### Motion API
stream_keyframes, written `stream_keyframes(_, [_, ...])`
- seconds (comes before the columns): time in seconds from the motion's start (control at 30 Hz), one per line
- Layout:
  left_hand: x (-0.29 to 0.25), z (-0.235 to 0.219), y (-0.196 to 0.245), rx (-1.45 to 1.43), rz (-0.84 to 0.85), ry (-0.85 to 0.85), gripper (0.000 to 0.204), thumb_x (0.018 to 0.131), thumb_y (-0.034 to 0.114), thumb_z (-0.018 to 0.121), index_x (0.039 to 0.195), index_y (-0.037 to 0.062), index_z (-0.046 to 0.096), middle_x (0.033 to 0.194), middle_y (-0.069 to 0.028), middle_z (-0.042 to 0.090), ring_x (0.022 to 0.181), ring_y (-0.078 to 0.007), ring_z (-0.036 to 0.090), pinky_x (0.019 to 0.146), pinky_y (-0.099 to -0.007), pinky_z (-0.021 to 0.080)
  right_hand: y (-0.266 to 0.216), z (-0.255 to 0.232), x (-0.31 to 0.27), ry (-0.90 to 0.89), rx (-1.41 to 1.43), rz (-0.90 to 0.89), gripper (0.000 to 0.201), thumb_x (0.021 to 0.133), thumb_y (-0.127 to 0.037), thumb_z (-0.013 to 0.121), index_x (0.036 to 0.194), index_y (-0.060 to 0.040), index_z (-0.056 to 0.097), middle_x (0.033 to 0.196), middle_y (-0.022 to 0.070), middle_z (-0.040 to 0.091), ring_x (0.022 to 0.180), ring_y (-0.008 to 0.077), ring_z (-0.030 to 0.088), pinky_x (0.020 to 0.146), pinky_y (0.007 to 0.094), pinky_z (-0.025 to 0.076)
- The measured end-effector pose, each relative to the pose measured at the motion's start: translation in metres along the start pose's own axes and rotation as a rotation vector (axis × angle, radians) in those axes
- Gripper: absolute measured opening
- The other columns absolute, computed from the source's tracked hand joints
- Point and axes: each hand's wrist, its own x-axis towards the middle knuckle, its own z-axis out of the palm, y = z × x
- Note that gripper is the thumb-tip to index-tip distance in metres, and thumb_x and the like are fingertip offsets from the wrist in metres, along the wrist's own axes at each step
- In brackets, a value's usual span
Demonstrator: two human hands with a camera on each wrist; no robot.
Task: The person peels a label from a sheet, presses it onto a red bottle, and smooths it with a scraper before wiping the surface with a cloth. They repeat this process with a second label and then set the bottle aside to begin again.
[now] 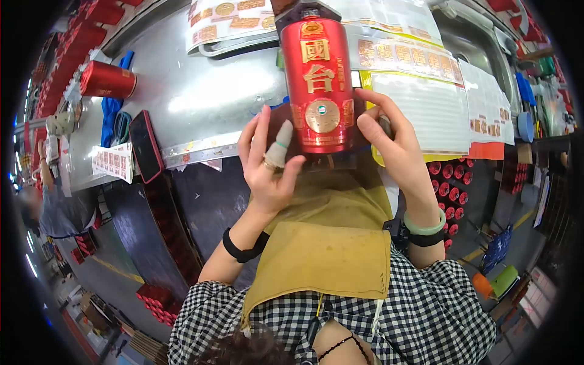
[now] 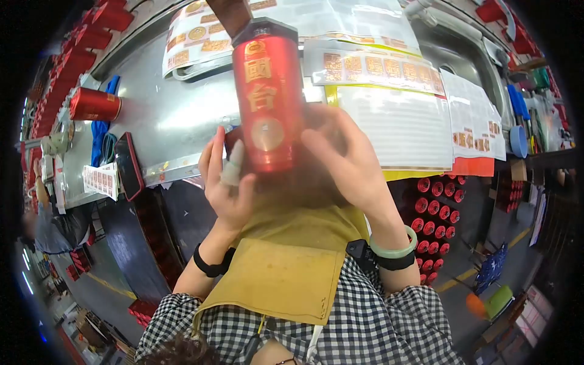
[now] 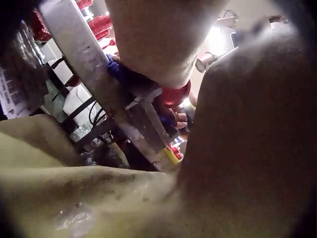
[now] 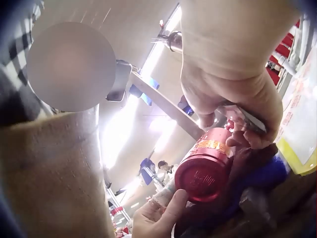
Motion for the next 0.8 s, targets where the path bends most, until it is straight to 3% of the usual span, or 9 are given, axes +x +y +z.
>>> stream_keyframes(0.03, [0.002, -0.002, -0.002, -0.086, -0.065, -0.026, 0.048, 0.100, 0.026, 0.065, 0.139, -0.0017, 0.064, 0.157, -0.0235, 0.047, 0.137, -0.0399, 0.048, 0.115, -0.0468, 0.037, -0.001, 0.002, -0.001, -0.001, -0.060, -0.020, 0.042, 0.102, -0.018, 0.066, 0.139, -0.0014, 0.059, 0.098, -0.0011, 0.059, 0.094, 0.0089, 0.054, 0.089, 0.0248, 0.047])
stream_keyframes(0.07, [0.008, 0.000, -0.007, -0.083, -0.073, -0.018, 0.048, 0.100, 0.026, 0.065, 0.139, -0.0017, 0.064, 0.157, -0.0235, 0.047, 0.137, -0.0399, 0.048, 0.115, -0.0468, 0.037, -0.001, 0.003, -0.001, 0.000, -0.119, -0.039, 0.045, 0.099, -0.018, 0.069, 0.140, -0.0013, 0.058, 0.096, -0.0012, 0.058, 0.094, 0.0092, 0.054, 0.088, 0.0248, 0.046])
stream_keyframes(0.13, [0.022, 0.004, -0.018, -0.372, -0.118, -0.022, 0.052, 0.103, 0.025, 0.059, 0.147, -0.0023, 0.055, 0.161, -0.0241, 0.042, 0.141, -0.0386, 0.045, 0.119, -0.0452, 0.033, -0.002, 0.007, 0.000, 0.004, -0.112, 0.003, 0.052, 0.095, -0.017, 0.075, 0.141, -0.0013, 0.057, 0.094, -0.0011, 0.057, 0.092, 0.0089, 0.054, 0.086, 0.0253, 0.046])
stream_keyframes(0.17, [0.027, 0.000, -0.016, -0.382, -0.140, -0.137, 0.059, 0.105, 0.025, 0.058, 0.155, -0.0016, 0.043, 0.162, -0.0233, 0.040, 0.144, -0.0356, 0.042, 0.121, -0.0434, 0.029, -0.003, 0.008, 0.000, -0.005, -0.132, 0.012, 0.055, 0.094, -0.017, 0.076, 0.142, -0.0007, 0.056, 0.094, -0.0014, 0.057, 0.092, 0.0089, 0.054, 0.085, 0.0257, 0.046])
stream_keyframes(0.2, [0.032, -0.001, -0.013, -0.384, -0.142, -0.129, 0.059, 0.105, 0.025, 0.058, 0.155, -0.0016, 0.043, 0.162, -0.0233, 0.040, 0.144, -0.0356, 0.042, 0.121, -0.0434, 0.029, -0.003, 0.009, 0.000, -0.011, -0.152, 0.021, 0.058, 0.093, -0.017, 0.077, 0.143, -0.0001, 0.055, 0.095, -0.0018, 0.057, 0.091, 0.0089, 0.054, 0.084, 0.0260, 0.046])
stream_keyframes(0.27, [0.038, 0.002, -0.007, -0.799, -0.481, -0.355, 0.062, 0.106, 0.021, 0.057, 0.159, -0.0015, 0.035, 0.159, -0.0208, 0.042, 0.144, -0.0324, 0.042, 0.121, -0.0423, 0.029, -0.002, 0.006, 0.002, -0.025, -0.154, 0.033, 0.060, 0.092, -0.017, 0.078, 0.144, 0.0007, 0.054, 0.096, -0.0014, 0.058, 0.092, 0.0092, 0.054, 0.085, 0.0264, 0.047])
stream_keyframes(0.33, [0.039, 0.007, -0.012, -0.737, -0.375, -0.340, 0.067, 0.105, 0.018, 0.058, 0.162, -0.0005, 0.028, 0.155, -0.0175, 0.043, 0.143, -0.0288, 0.041, 0.121, -0.0407, 0.030, -0.005, 0.005, 0.003, -0.031, -0.154, 0.048, 0.063, 0.091, -0.016, 0.079, 0.145, 0.0014, 0.053, 0.098, -0.0011, 0.059, 0.094, 0.0095, 0.055, 0.086, 0.0268, 0.047])
stream_keyframes(0.5, [0.037, 0.011, -0.011, -0.827, -0.389, -0.300, 0.069, 0.105, 0.020, 0.059, 0.163, 0.0005, 0.027, 0.156, -0.0172, 0.041, 0.144, -0.0280, 0.040, 0.121, -0.0407, 0.029, -0.007, 0.006, 0.002, -0.041, -0.152, 0.053, 0.065, 0.091, -0.018, 0.079, 0.146, 0.0023, 0.052, 0.109, 0.0035, 0.064, 0.104, 0.0124, 0.059, 0.094, 0.0288, 0.049])
stream_keyframes(0.8, [0.038, 0.011, -0.007, -0.915, -0.448, -0.303, 0.069, 0.105, 0.020, 0.060, 0.163, 0.0005, 0.027, 0.154, -0.0179, 0.042, 0.143, -0.0289, 0.041, 0.121, -0.0405, 0.029, -0.005, 0.002, 0.002, -0.045, -0.122, 0.086, 0.064, 0.092, -0.019, 0.078, 0.147, 0.0020, 0.052, 0.118, 0.0073, 0.066, 0.108, 0.0141, 0.059, 0.097, 0.0312, 0.049])
